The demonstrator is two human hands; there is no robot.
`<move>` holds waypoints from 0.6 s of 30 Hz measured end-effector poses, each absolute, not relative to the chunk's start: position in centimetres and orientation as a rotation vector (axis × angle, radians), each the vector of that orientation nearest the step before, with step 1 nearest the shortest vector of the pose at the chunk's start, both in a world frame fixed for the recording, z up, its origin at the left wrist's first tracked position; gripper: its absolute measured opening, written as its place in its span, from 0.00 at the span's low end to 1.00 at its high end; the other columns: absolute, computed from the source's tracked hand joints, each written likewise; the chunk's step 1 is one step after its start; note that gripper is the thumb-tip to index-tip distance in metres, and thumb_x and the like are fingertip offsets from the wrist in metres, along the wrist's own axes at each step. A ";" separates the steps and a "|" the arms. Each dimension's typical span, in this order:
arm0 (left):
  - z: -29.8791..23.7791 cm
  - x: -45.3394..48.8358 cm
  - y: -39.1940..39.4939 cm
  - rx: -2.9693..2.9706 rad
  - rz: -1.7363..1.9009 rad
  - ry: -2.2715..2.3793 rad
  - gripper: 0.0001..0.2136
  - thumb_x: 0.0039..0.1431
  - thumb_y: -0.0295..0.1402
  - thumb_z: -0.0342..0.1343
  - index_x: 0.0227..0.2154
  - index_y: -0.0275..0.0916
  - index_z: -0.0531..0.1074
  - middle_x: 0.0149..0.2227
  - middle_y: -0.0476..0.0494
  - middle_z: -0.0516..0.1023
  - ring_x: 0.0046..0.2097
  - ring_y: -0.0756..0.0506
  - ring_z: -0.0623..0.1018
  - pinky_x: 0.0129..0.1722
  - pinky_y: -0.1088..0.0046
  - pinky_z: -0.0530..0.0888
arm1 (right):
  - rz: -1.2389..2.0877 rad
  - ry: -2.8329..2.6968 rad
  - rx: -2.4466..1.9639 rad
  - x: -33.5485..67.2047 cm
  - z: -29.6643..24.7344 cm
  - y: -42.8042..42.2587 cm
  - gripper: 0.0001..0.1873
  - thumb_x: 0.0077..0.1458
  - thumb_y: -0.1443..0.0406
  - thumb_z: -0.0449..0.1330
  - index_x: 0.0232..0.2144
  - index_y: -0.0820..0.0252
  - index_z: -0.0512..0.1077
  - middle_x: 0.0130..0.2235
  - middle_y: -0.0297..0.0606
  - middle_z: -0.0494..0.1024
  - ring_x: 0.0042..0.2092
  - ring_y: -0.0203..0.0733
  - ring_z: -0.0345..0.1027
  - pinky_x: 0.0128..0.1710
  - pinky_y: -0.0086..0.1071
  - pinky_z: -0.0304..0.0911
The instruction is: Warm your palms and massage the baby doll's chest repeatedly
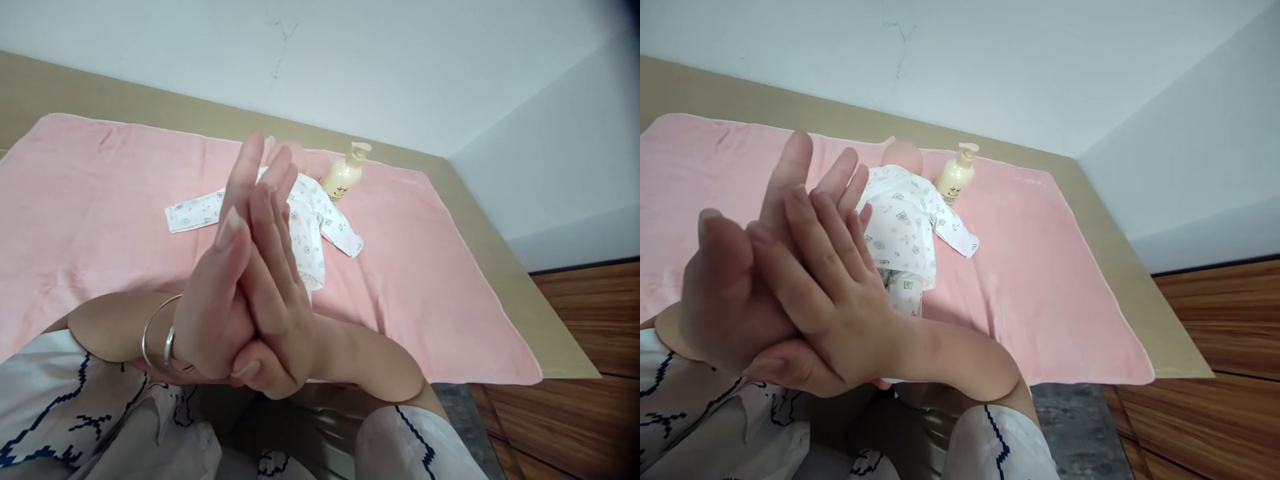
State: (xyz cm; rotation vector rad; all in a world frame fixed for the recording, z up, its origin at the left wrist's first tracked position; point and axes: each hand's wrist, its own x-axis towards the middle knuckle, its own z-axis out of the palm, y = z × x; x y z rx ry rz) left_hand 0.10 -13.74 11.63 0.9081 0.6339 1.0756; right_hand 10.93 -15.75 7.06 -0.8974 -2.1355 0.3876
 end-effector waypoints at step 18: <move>6.2 3.2 -2.6 1.189 1.513 0.694 0.12 0.69 0.37 0.49 0.52 0.48 0.69 0.64 0.53 0.67 0.71 0.46 0.61 0.72 0.70 0.56 | 0.979 -1.513 -0.952 11.2 5.7 -11.5 0.33 0.65 0.44 0.47 0.67 0.48 0.58 0.69 0.31 0.63 0.71 0.46 0.54 0.71 0.45 0.58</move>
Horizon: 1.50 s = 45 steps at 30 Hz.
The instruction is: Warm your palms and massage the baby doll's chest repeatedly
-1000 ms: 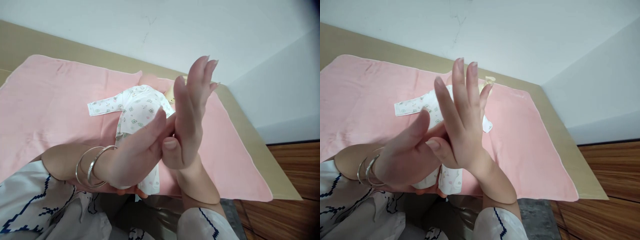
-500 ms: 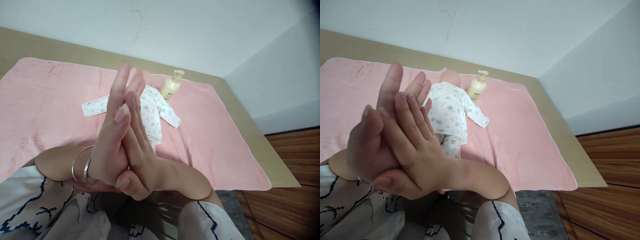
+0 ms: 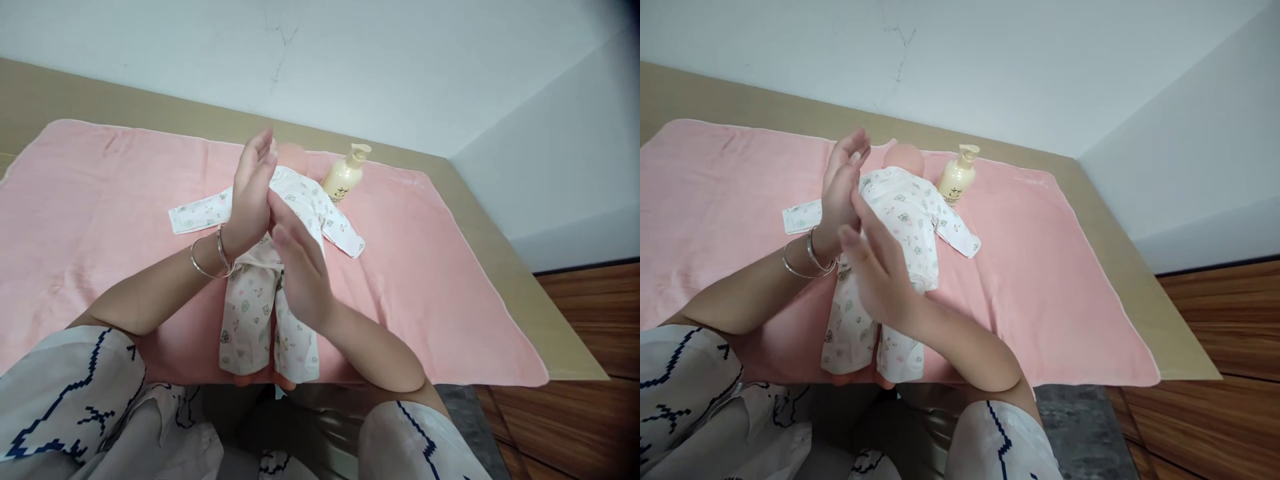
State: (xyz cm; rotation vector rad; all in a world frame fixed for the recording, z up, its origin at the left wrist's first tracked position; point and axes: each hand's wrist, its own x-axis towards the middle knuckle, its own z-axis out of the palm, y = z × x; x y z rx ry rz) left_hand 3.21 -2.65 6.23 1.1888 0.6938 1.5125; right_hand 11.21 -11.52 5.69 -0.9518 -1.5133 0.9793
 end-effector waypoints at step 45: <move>-3.8 4.3 2.9 1.627 1.630 1.074 0.20 0.72 0.51 0.40 0.44 0.42 0.71 0.47 0.42 0.80 0.52 0.44 0.79 0.56 0.62 0.75 | 0.194 -1.948 -1.806 17.3 -0.5 -1.0 0.32 0.69 0.55 0.44 0.68 0.65 0.57 0.71 0.53 0.57 0.73 0.61 0.44 0.70 0.63 0.44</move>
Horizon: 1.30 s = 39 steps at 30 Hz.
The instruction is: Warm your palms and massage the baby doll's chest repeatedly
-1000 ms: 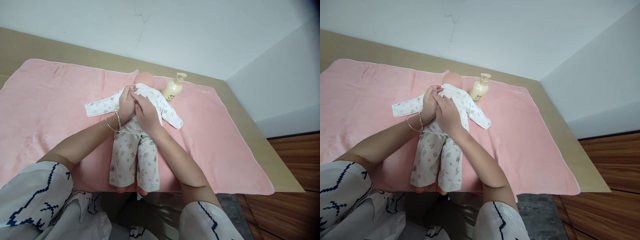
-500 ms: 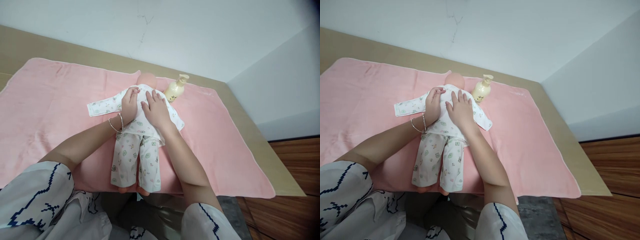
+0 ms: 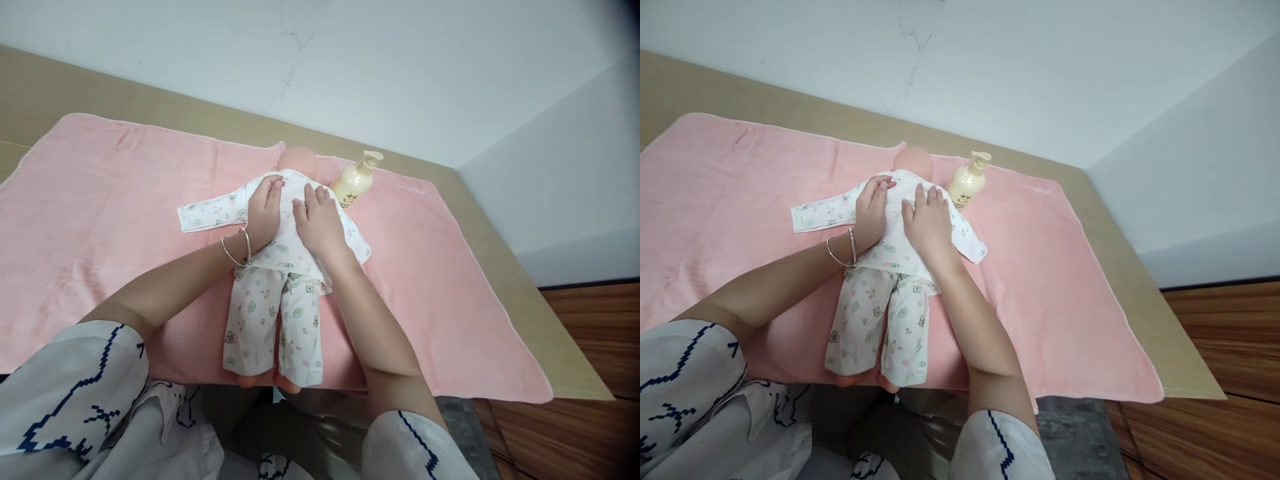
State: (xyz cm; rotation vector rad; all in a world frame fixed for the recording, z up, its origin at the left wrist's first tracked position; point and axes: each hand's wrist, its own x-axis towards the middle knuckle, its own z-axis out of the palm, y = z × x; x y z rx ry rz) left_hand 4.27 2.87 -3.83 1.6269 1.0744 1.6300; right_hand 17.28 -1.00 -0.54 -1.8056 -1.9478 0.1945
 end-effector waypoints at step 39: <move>-4.6 4.0 1.9 2.261 1.278 1.381 0.18 0.64 0.33 0.46 0.53 0.35 0.71 0.58 0.31 0.72 0.61 0.34 0.69 0.63 0.49 0.65 | 0.282 -1.940 -1.665 19.7 -1.5 0.5 0.32 0.68 0.53 0.45 0.67 0.65 0.61 0.70 0.50 0.58 0.72 0.51 0.49 0.72 0.52 0.47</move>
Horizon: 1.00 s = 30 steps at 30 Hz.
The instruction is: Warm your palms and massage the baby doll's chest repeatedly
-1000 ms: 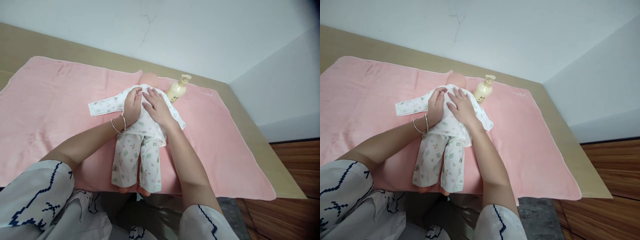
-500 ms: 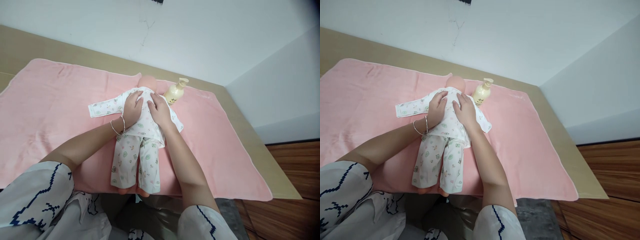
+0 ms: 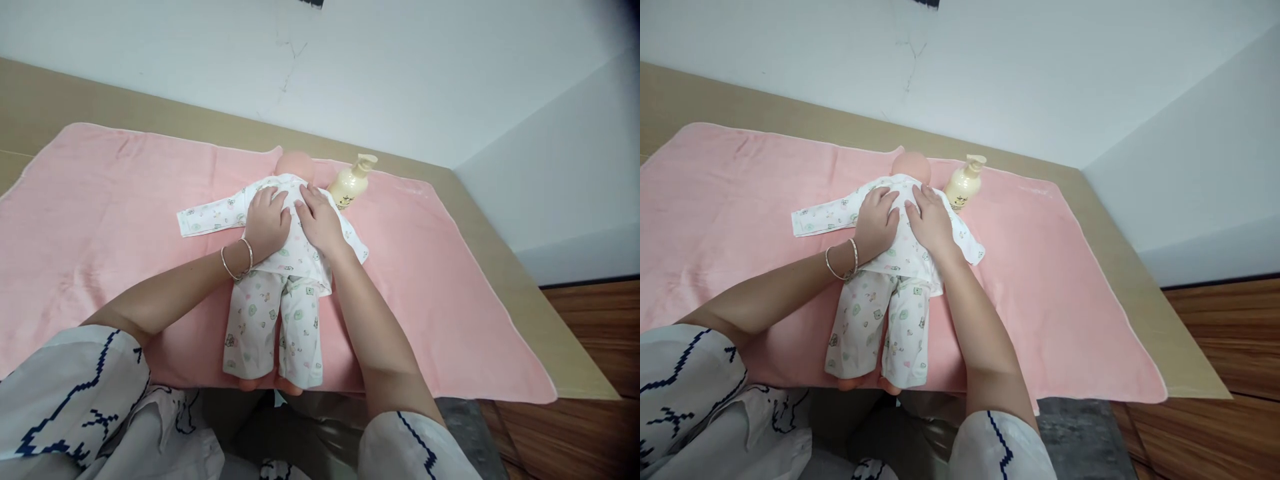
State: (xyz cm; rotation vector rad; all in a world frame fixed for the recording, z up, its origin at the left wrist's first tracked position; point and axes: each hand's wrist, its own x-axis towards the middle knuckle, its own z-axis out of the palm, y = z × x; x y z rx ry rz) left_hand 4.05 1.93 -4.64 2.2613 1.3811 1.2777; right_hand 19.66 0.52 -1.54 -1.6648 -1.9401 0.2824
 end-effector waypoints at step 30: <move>-4.6 3.8 3.2 2.408 1.190 1.216 0.19 0.64 0.37 0.46 0.54 0.36 0.69 0.61 0.32 0.70 0.65 0.32 0.65 0.68 0.45 0.57 | 0.080 -1.992 -1.931 16.2 2.0 -2.5 0.21 0.64 0.66 0.44 0.46 0.63 0.76 0.50 0.53 0.80 0.51 0.58 0.75 0.51 0.51 0.70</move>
